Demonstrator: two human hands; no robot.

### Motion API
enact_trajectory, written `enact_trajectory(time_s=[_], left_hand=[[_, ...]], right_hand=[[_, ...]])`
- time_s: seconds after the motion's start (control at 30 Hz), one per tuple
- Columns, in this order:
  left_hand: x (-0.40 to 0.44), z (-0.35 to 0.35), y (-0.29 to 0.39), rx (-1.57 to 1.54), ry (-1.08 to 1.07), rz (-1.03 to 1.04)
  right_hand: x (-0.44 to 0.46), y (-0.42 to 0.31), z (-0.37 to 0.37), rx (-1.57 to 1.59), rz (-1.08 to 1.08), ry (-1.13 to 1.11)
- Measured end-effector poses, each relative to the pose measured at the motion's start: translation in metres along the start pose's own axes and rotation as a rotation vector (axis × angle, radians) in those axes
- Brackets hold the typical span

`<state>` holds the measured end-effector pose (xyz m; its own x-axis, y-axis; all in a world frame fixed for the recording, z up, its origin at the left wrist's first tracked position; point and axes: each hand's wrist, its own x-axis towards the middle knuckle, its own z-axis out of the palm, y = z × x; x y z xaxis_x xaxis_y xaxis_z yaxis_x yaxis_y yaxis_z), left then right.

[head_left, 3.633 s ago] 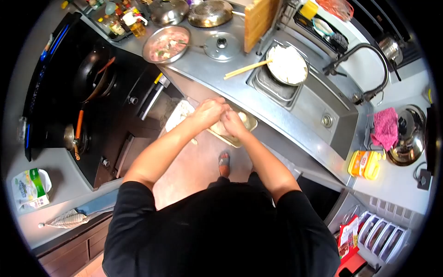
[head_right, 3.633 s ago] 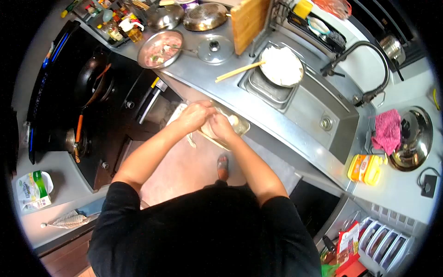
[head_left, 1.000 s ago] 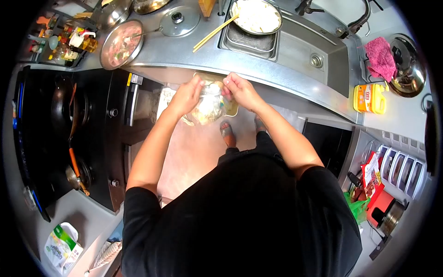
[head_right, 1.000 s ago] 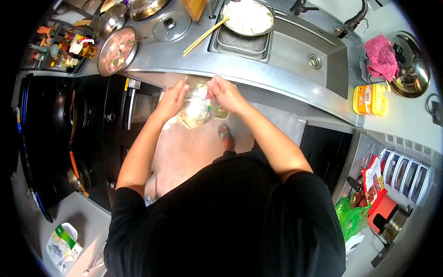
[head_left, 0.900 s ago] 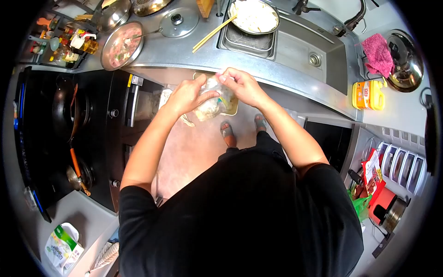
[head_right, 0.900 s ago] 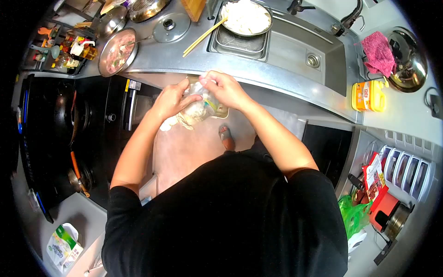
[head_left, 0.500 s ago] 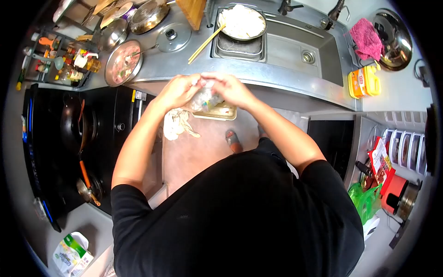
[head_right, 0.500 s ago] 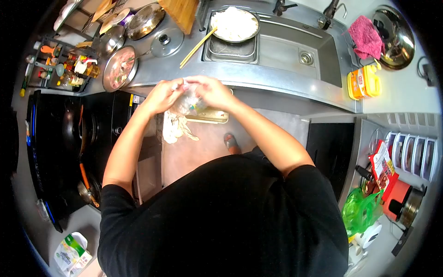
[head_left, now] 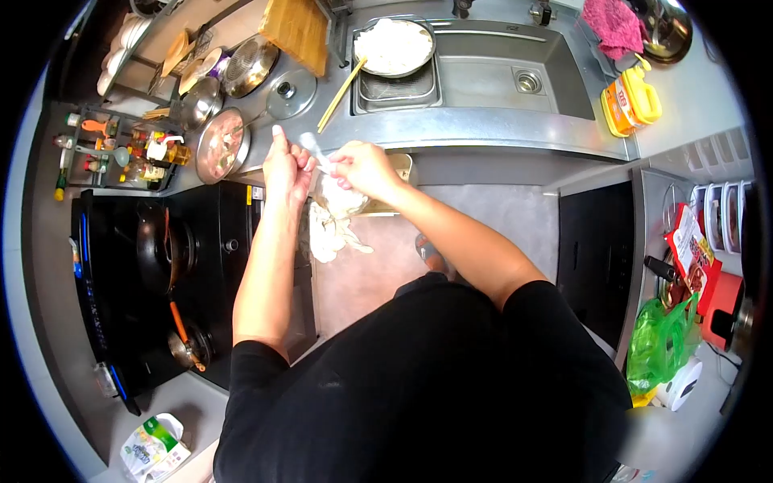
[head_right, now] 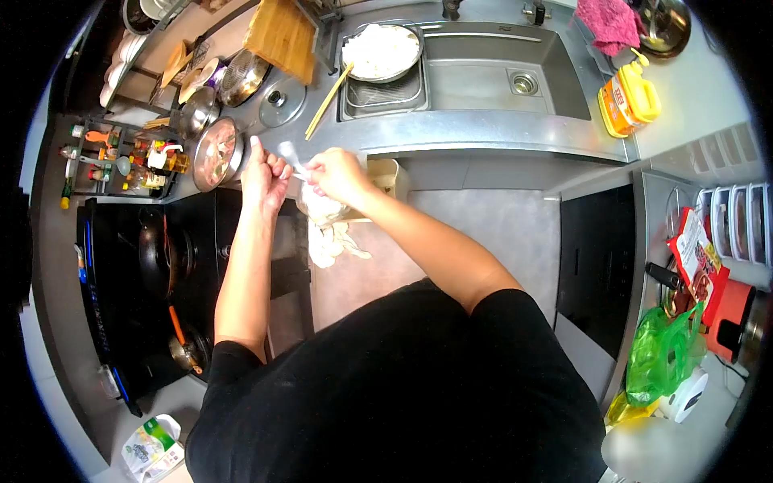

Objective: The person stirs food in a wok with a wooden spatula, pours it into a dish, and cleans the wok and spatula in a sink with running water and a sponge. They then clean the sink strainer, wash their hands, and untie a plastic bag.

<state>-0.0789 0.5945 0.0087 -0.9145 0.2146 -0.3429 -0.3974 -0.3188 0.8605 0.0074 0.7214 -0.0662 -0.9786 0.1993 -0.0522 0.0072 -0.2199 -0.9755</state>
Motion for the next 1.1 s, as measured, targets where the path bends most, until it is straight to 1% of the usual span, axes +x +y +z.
enact_trajectory(time_s=[0.03,0.1,0.13,0.17,0.2,0.23,0.27,0.3,0.33,0.37,0.4,0.47,0.5,0.53,0.57,0.6,0.63,0.67,0.7,0.73,0.77,0.8,0.83,0.87,0.93,0.97,1.07,1.1], left_hand=[[-0.005,0.011,-0.002,0.018,-0.036,0.039],[-0.018,0.033,-0.004,0.142,-0.126,0.045],[-0.025,0.038,-0.006,0.203,-0.163,0.046],[-0.028,0.039,-0.008,0.265,-0.246,0.072],[-0.021,0.027,-0.008,0.314,-0.334,0.054],[-0.029,0.028,-0.007,0.325,-0.286,0.105],[-0.035,0.03,-0.004,0.33,-0.243,0.164],[-0.026,0.008,-0.007,0.673,-0.284,0.459],[-0.025,0.0,-0.001,1.015,-0.322,0.762],[-0.033,-0.008,0.002,1.277,-0.271,0.618],[-0.03,-0.016,-0.001,1.359,-0.309,0.51],[-0.021,-0.026,-0.012,1.31,-0.384,0.485],[-0.018,-0.029,-0.013,1.436,-0.384,0.551],[-0.007,-0.038,-0.015,1.432,-0.421,0.554],[0.006,-0.046,-0.02,1.412,-0.489,0.557],[0.018,-0.051,-0.021,1.468,-0.559,0.509],[0.008,-0.041,-0.006,1.237,-0.603,0.299],[0.029,-0.052,-0.004,1.129,-0.657,0.075],[0.042,-0.059,-0.007,1.109,-0.736,0.014],[0.036,-0.058,0.001,1.048,-0.816,-0.058],[0.049,-0.062,0.006,1.146,-0.929,-0.101],[0.052,-0.063,0.014,1.152,-0.981,-0.115],[0.062,-0.072,0.01,1.053,-0.991,-0.12],[0.08,-0.079,0.01,1.069,-1.02,-0.085],[0.084,-0.081,0.011,1.046,-1.017,-0.048],[0.091,-0.081,0.014,1.071,-1.011,-0.014],[0.087,-0.076,0.006,1.093,-1.075,0.132],[0.085,-0.074,0.001,1.097,-1.084,0.162]], right_hand=[[-0.004,-0.004,-0.002,-0.16,-0.153,0.001],[-0.013,-0.006,-0.001,-0.485,-0.446,-0.006],[-0.014,-0.004,-0.003,-0.52,-0.499,0.025],[-0.008,-0.002,-0.006,-0.554,-0.552,0.05],[-0.008,0.002,-0.004,-0.585,-0.602,0.073],[-0.014,-0.008,-0.006,-0.586,-0.39,0.08],[-0.017,-0.013,-0.007,-0.612,-0.235,0.042],[-0.023,-0.018,-0.008,-0.567,-0.15,0.03],[-0.026,-0.024,-0.008,-0.524,-0.07,0.028],[-0.026,-0.025,-0.007,-0.478,-0.038,0.036],[-0.027,-0.02,-0.006,-0.43,-0.003,0.051],[-0.024,-0.007,0.0,-0.319,0.029,0.071],[-0.021,0.002,0.006,-0.255,0.028,0.082],[-0.019,0.006,0.007,-0.195,0.025,0.117],[-0.019,0.007,0.014,-0.3,0.007,0.135],[-0.028,-0.003,0.019,-0.319,0.025,0.198],[-0.025,-0.001,0.02,-0.522,0.076,0.195],[-0.024,0.007,0.025,-0.214,0.011,0.239],[-0.016,0.026,0.025,-0.3,-0.051,0.298],[-0.011,0.031,0.03,-0.245,-0.089,0.295],[0.009,0.051,0.036,-0.134,-0.092,0.336],[0.002,0.036,0.039,-0.223,-0.039,0.367],[-0.006,0.021,0.041,-0.337,-0.045,0.394],[-0.013,0.012,0.045,-0.448,-0.044,0.406],[-0.001,0.017,0.049,-0.491,-0.11,0.445],[0.01,0.019,0.05,-0.581,-0.199,0.477],[0.005,0.018,0.051,-0.549,-0.271,0.553],[0.001,0.016,0.05,-0.572,-0.248,0.576]])
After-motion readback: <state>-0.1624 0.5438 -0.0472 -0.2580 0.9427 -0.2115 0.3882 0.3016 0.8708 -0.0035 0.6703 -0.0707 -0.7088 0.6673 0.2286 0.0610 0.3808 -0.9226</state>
